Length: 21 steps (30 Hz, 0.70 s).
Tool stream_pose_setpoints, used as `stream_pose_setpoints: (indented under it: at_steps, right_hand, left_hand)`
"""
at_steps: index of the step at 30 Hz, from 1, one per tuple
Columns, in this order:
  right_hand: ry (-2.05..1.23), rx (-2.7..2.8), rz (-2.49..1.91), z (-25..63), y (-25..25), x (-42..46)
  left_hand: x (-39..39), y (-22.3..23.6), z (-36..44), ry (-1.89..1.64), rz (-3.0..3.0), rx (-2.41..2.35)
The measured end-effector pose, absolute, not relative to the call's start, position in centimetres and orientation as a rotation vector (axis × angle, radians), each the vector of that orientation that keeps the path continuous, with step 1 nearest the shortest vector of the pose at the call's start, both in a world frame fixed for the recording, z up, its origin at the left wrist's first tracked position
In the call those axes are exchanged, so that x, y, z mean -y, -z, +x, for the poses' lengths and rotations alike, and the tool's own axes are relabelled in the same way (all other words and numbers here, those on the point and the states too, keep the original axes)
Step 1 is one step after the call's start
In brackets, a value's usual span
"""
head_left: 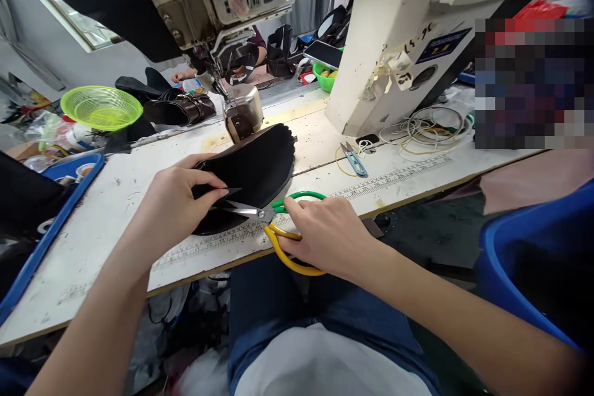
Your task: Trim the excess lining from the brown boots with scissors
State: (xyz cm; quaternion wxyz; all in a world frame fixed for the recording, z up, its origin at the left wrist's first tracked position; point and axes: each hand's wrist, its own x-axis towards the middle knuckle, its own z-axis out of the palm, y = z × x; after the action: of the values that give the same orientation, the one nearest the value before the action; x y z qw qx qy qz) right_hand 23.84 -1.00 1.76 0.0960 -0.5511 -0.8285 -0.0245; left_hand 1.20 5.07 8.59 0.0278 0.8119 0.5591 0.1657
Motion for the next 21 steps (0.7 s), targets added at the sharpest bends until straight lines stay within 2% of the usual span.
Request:
stream_pose_setpoints:
  at_steps: [7,21]
  right_hand:
    - [0.063,2.488,-1.536,22.3,-3.3,-0.4]
    - [-0.130,2.569,-1.480,19.7,-2.6,-2.8]
  left_hand:
    - [-4.9,-8.5,1.8,-0.462,2.515,-1.689]
    - [-4.9,-7.7,2.0,-0.554,2.464,-1.711]
